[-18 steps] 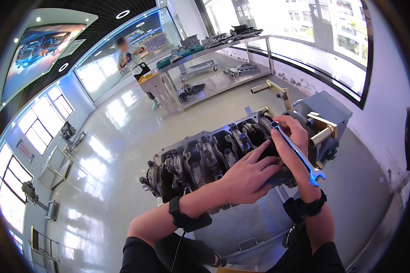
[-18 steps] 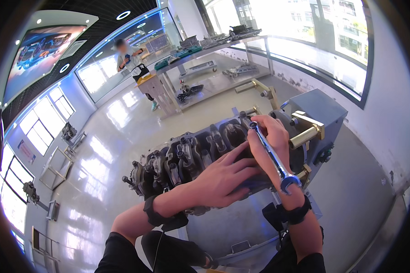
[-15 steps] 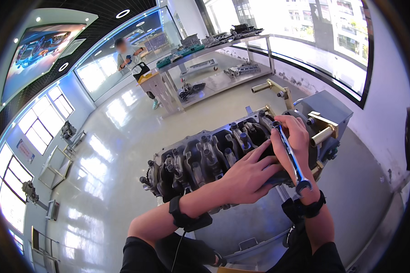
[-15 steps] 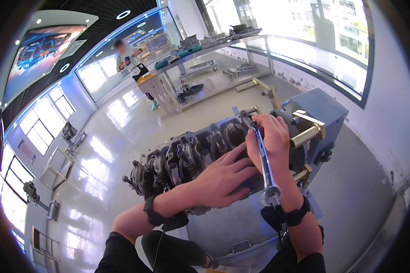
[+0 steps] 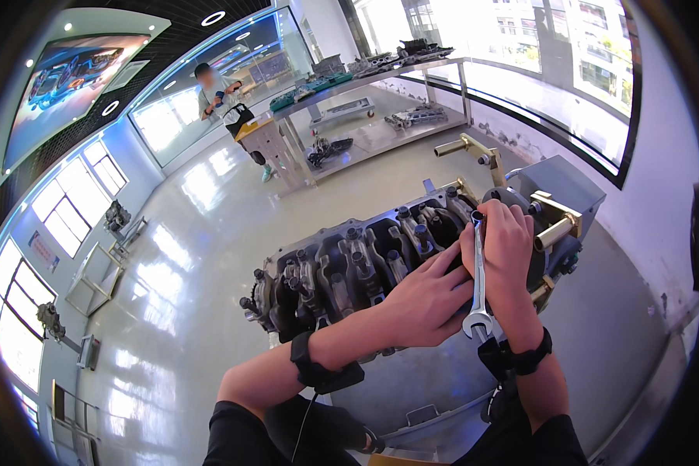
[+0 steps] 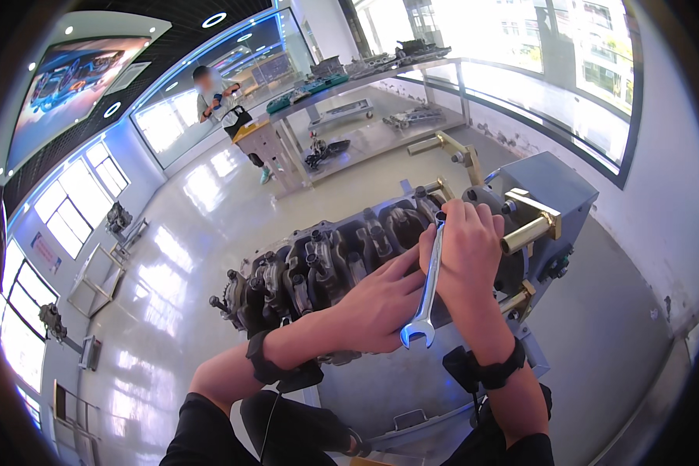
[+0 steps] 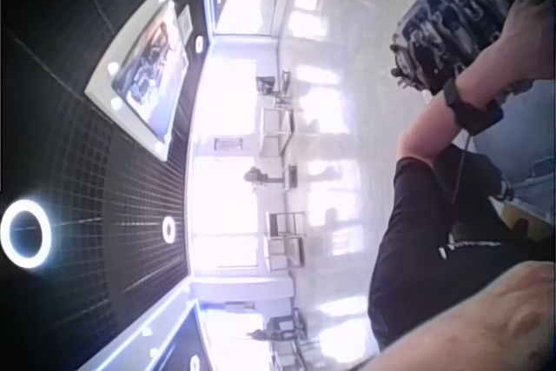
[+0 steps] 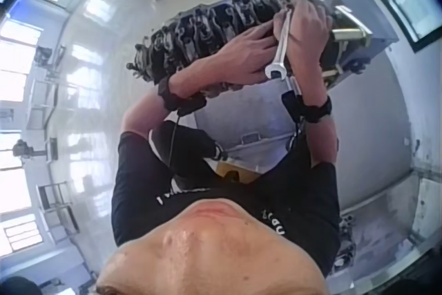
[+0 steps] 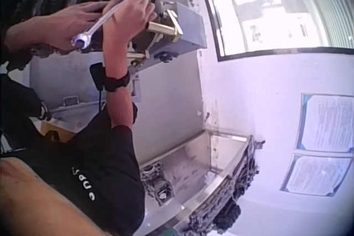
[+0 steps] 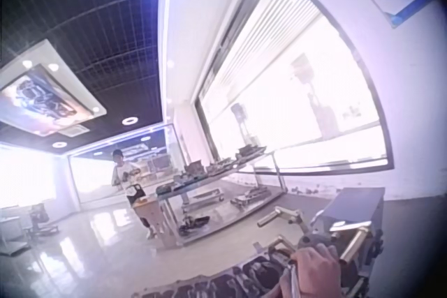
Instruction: The person uses a wrench to tighten or loosen bolts on an engine block mounted on a stand, moving the wrench between different bolts along the cylinder bank.
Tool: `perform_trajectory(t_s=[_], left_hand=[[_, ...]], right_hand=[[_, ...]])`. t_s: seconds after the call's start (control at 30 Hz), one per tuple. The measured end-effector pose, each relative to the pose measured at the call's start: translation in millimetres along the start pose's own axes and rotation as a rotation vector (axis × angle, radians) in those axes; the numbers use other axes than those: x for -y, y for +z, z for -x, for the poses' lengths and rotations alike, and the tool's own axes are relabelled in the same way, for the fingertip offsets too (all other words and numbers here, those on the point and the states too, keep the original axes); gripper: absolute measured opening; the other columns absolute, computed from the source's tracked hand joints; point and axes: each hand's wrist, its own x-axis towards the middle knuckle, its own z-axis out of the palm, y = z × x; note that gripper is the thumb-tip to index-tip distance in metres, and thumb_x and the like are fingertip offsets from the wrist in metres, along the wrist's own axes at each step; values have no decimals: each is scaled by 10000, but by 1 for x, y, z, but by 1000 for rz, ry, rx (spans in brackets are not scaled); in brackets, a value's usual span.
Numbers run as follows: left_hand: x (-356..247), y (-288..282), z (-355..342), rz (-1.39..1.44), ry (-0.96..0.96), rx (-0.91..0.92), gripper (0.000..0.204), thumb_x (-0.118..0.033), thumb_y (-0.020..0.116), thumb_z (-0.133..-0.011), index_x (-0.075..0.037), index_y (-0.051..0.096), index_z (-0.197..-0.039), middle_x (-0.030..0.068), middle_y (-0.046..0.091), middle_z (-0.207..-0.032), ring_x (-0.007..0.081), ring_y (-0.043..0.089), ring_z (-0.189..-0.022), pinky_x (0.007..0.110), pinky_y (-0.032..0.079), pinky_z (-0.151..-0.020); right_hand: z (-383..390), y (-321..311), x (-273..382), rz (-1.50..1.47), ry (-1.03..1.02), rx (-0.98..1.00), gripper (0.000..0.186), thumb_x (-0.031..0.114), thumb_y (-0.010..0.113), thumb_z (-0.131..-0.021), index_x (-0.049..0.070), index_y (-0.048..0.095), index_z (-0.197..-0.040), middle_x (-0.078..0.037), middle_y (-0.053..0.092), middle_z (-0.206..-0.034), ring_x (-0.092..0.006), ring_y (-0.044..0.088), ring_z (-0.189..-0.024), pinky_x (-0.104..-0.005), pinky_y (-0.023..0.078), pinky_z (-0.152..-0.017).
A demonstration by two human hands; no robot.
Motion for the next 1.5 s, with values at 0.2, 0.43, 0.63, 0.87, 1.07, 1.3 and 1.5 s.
perform_trajectory(t_s=[0.2,0.43,0.63,0.87,1.07,1.3,1.5], left_hand=[[-1,0,-1,21,-13,-14,391,-192,633,-737,12,581,-1067,197,556,-1146,503,339,-1311,541,338,-1084],[-2,1,0,41,-7,-18,391,-175,647,-734,14,568,-1067,194,539,-1166,509,318,-1321,549,334,-1082],[-2,1,0,41,-5,-43,406,-191,653,-757,6,570,-1102,185,540,-1166,502,316,-1326,546,337,-1082],[-2,1,-1,-6,-8,-9,511,-226,668,-780,-46,529,-1238,149,519,-1241,474,287,-1361,541,354,-1073],[-1,2,1,-23,-22,13,513,-232,664,-788,-61,529,-1252,142,508,-1284,480,276,-1373,543,346,-1085],[-2,1,1,-30,-33,28,518,-231,660,-797,-81,522,-1274,139,505,-1308,482,271,-1379,544,335,-1095],[-4,0,-1,-15,-26,24,522,-225,664,-793,-81,522,-1275,142,508,-1307,482,270,-1380,542,330,-1099]], right_hand=[[-2,4,-3,4,15,43,212,136,647,-712,27,593,-885,-119,630,-823,-302,580,-835,-397,415,-789],[-3,5,-4,-6,32,54,207,133,646,-714,34,592,-888,-117,627,-808,-305,584,-824,-406,417,-787],[-5,7,-3,6,49,68,201,126,645,-709,38,592,-882,-120,627,-798,-302,590,-819,-404,422,-781],[-12,7,-13,-254,199,125,165,102,629,-696,24,590,-836,-130,616,-695,-325,599,-755,-429,442,-778],[-14,7,-24,-521,372,200,138,88,648,-753,-32,646,-823,-90,610,-614,-157,572,-552,-297,408,-535],[-13,20,-48,-1043,597,316,209,28,662,-763,-55,708,-949,-50,673,-752,-62,584,-673,-197,438,-619],[-14,7,-32,-1042,566,208,218,34,668,-764,-64,706,-954,-43,665,-731,-62,578,-655,-217,458,-626]])
